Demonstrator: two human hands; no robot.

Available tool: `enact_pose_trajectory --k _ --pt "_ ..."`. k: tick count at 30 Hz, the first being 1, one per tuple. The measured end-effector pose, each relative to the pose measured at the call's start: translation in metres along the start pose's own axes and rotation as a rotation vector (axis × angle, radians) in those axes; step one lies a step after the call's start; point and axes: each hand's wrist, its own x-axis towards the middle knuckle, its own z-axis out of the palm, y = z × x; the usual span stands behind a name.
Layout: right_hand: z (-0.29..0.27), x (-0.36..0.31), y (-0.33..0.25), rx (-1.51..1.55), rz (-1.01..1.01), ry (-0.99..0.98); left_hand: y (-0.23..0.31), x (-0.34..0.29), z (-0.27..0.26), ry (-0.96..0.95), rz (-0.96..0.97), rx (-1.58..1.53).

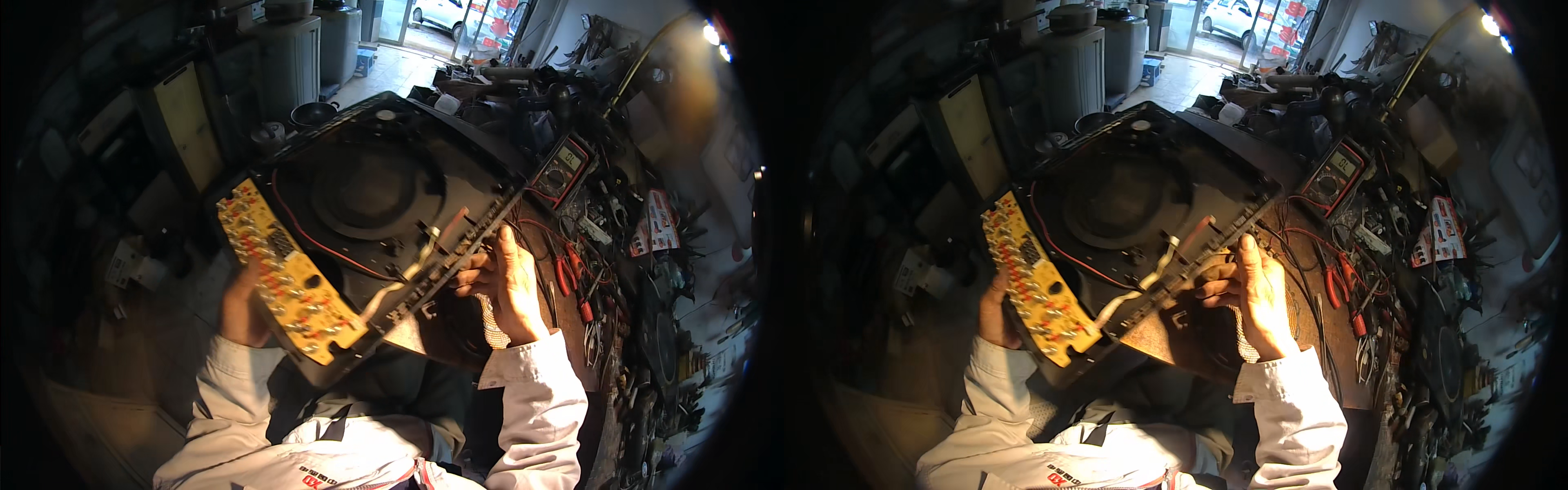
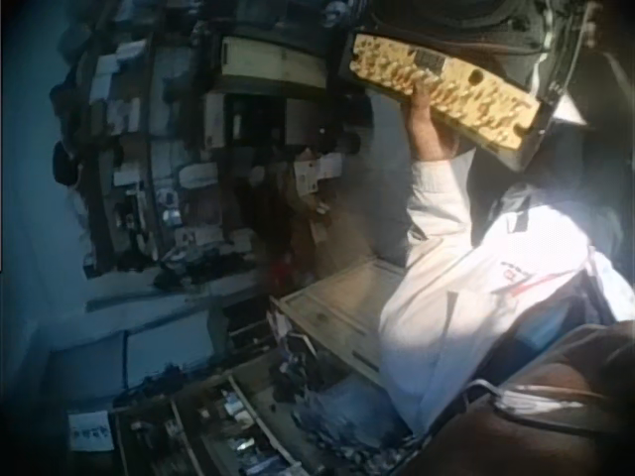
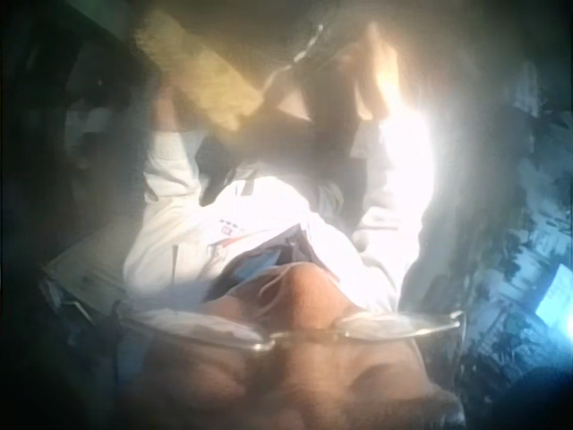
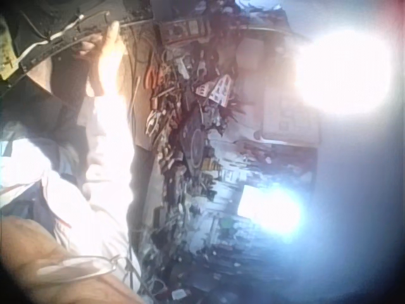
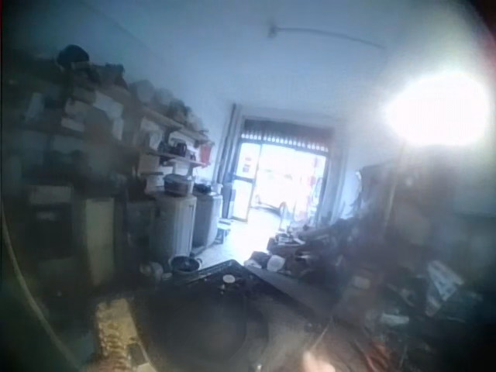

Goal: The person uses a soldering iron to work on a green circuit board and a circular LED array, then places the components into a black housing. The person handles solder wire and wires during the process.

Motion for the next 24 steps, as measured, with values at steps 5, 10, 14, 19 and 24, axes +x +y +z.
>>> enact_pose_trajectory --k 5,10,14,19,24 --pt "-0.003 -0.046 0.009 -1.208 -0.533 0.025 0.056 0.002 -0.054 0.019 0.056 0.067" --pt "-0.006 -0.073 0.031 -1.564 -0.629 0.038 0.079 0.002 -0.083 0.073 0.241 0.156" --pt "-0.013 -0.081 0.041 -1.537 -0.610 0.054 0.086 -0.002 -0.074 0.021 0.196 0.167" --pt "-0.023 -0.083 0.037 -1.537 -0.666 0.025 0.074 0.003 -0.076 0.070 0.217 0.167" --pt "-0.054 -0.090 0.031 -1.533 -0.623 0.072 0.065 0.008 -0.063 0.057 0.193 0.133"
